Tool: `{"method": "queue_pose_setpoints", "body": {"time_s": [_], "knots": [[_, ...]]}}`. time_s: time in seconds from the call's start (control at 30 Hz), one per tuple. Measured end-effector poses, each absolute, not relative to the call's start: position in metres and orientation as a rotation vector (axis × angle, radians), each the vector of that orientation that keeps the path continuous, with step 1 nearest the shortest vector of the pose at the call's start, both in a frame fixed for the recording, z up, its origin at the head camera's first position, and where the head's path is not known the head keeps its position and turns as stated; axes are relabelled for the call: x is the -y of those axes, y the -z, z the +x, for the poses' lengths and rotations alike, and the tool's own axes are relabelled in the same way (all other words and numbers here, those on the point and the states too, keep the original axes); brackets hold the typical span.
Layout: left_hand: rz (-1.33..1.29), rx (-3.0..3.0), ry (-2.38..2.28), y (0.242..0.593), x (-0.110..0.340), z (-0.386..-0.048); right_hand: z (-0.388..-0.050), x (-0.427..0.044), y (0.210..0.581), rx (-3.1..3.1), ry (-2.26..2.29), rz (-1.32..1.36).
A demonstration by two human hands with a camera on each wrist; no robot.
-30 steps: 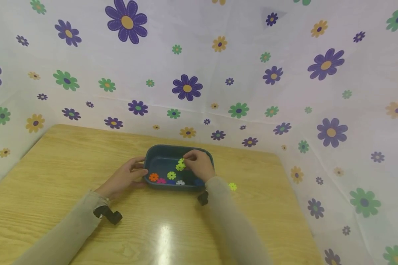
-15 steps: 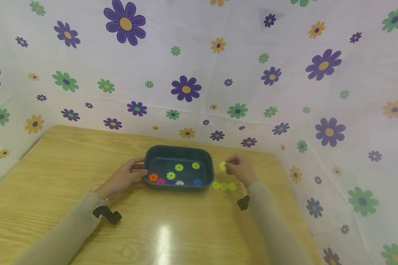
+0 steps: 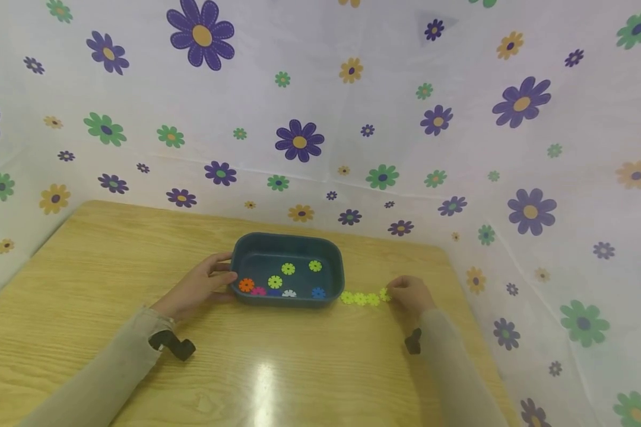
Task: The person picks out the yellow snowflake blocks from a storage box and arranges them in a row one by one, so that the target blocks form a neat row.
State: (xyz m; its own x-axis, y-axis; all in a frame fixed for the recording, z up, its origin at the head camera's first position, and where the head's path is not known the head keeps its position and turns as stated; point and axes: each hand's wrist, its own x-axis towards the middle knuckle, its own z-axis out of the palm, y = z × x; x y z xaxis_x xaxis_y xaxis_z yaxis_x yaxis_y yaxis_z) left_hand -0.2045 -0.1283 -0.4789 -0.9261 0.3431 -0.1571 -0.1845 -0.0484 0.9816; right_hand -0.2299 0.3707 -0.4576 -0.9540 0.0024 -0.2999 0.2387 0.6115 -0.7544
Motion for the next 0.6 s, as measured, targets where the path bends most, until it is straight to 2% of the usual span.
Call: {"method": "queue_pose_setpoints", "body": {"time_s": [0.6], "knots": [[0.156,-1.879,-2.028,0.479,0.128,-0.205,-0.223,-0.358,0.452,-2.687,0.926,0.069]]}}
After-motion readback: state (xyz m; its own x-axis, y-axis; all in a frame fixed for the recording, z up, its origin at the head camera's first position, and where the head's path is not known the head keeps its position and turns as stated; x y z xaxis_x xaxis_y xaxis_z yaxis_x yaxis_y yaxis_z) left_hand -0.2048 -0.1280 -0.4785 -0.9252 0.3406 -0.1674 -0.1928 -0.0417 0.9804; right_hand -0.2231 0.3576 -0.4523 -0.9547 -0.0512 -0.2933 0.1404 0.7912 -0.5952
